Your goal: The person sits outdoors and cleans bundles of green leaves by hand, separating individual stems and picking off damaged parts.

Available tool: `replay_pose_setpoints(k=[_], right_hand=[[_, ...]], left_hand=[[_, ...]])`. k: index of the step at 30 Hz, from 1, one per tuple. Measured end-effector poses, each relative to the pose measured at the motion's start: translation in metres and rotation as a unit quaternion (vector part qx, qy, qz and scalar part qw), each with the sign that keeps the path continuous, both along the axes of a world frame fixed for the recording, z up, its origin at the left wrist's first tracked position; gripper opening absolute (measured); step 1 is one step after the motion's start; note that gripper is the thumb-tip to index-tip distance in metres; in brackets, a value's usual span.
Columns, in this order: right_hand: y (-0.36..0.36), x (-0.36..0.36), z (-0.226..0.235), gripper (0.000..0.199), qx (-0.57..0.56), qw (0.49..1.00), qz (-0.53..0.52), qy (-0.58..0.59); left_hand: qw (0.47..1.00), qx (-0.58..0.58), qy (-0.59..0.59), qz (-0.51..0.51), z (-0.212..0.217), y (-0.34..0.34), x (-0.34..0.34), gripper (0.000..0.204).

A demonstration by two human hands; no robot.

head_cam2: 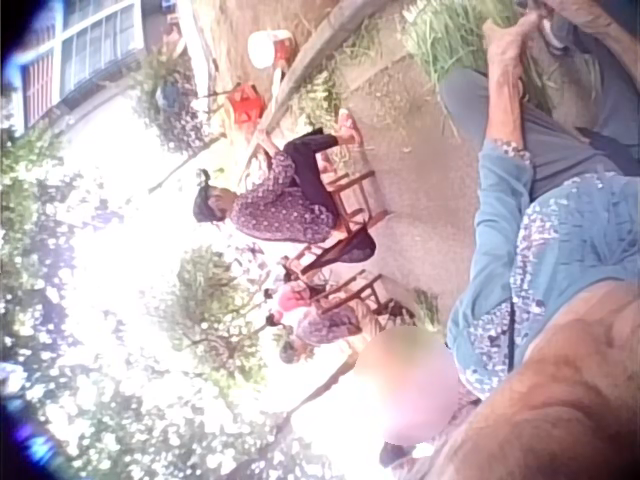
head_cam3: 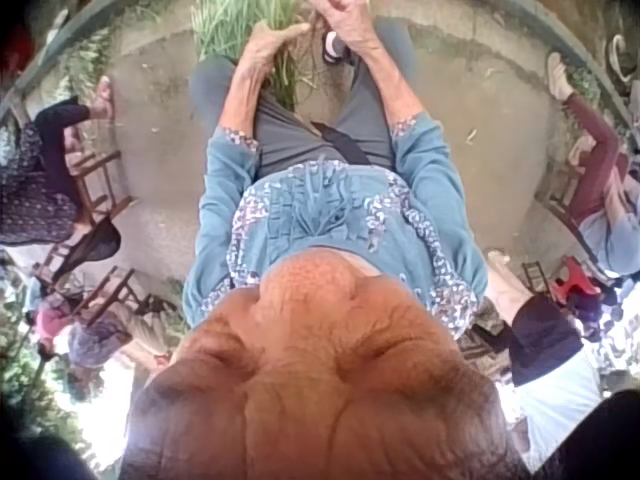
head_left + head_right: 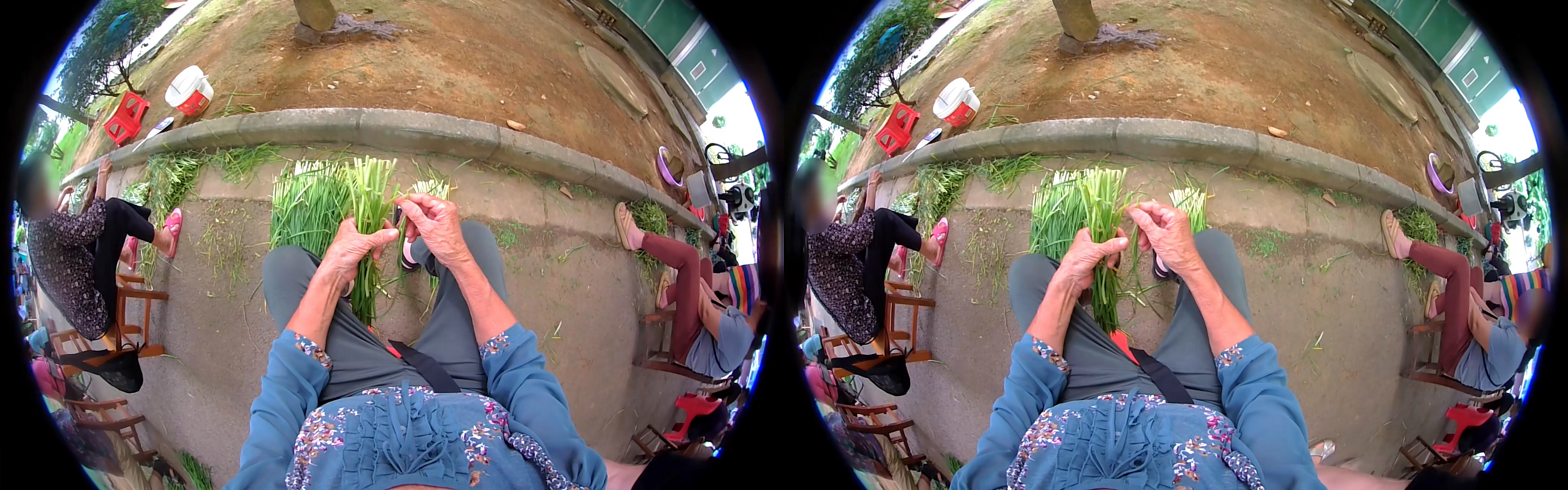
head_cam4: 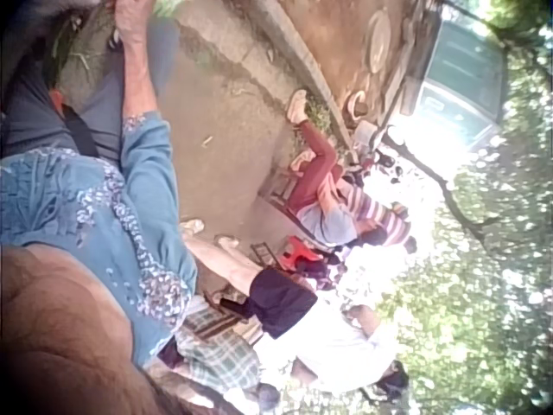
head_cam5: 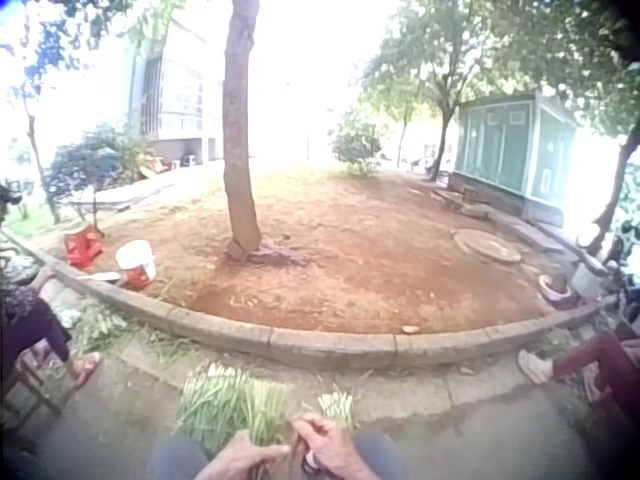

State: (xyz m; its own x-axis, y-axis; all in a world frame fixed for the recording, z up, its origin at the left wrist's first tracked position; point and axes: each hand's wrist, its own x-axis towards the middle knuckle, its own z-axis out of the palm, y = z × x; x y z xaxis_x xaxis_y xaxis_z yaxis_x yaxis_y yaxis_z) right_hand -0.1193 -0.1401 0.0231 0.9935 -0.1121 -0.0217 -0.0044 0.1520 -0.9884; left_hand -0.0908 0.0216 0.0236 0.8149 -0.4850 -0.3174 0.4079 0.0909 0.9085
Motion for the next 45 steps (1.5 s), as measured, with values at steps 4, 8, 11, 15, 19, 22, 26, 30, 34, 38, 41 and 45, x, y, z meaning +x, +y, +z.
replay_pose_setpoints(k=[4,8,11,15,19,22,26,30,34,38,41,45], right_hand=[[0.001,0.000,-0.005,0.019,0.025,1.000,0.005,-0.011],[-0.001,0.001,-0.004,0.019,0.000,1.000,0.006,0.000],[-0.003,0.003,-0.006,0.019,-0.023,1.000,-0.007,0.011],[-0.004,0.005,-0.015,0.018,-0.077,0.996,-0.009,-0.052],[-0.013,0.006,-0.014,0.020,-0.083,0.995,-0.035,-0.032],[-0.019,0.009,-0.015,0.021,0.032,0.996,-0.081,-0.020],[-0.015,0.004,-0.003,0.021,0.148,0.987,-0.063,0.008],[-0.016,0.002,-0.005,0.020,0.191,0.980,-0.028,0.040],[-0.016,-0.002,0.001,0.020,0.171,0.984,0.016,0.046],[-0.015,-0.003,0.003,0.017,0.139,0.987,0.037,0.068],[-0.011,-0.004,0.007,0.017,0.072,0.995,0.026,0.056],[-0.008,-0.001,0.000,0.017,0.014,1.000,0.005,0.027]], left_hand=[[0.999,0.032,0.001,-0.010,0.003,-0.003,-0.002,0.021],[0.999,0.049,-0.006,-0.001,0.005,-0.004,-0.003,0.021],[0.999,0.045,0.005,0.027,0.004,-0.006,-0.003,0.018],[0.999,0.012,0.014,0.029,-0.003,0.001,0.003,0.018],[0.999,0.012,0.009,0.047,-0.001,0.011,0.005,0.018],[0.996,0.081,-0.009,0.038,0.005,0.013,0.005,0.021],[0.997,0.077,-0.019,-0.009,0.006,0.011,0.001,0.030],[0.999,0.036,-0.016,-0.037,0.003,0.007,-0.001,0.028],[0.996,0.039,-0.037,-0.073,0.004,0.004,-0.003,0.028],[0.994,0.055,-0.031,-0.085,0.006,0.002,-0.003,0.027],[0.993,0.074,-0.037,-0.083,0.003,0.002,-0.003,0.025],[0.994,0.071,-0.036,-0.081,-0.002,0.001,-0.002,0.024]])
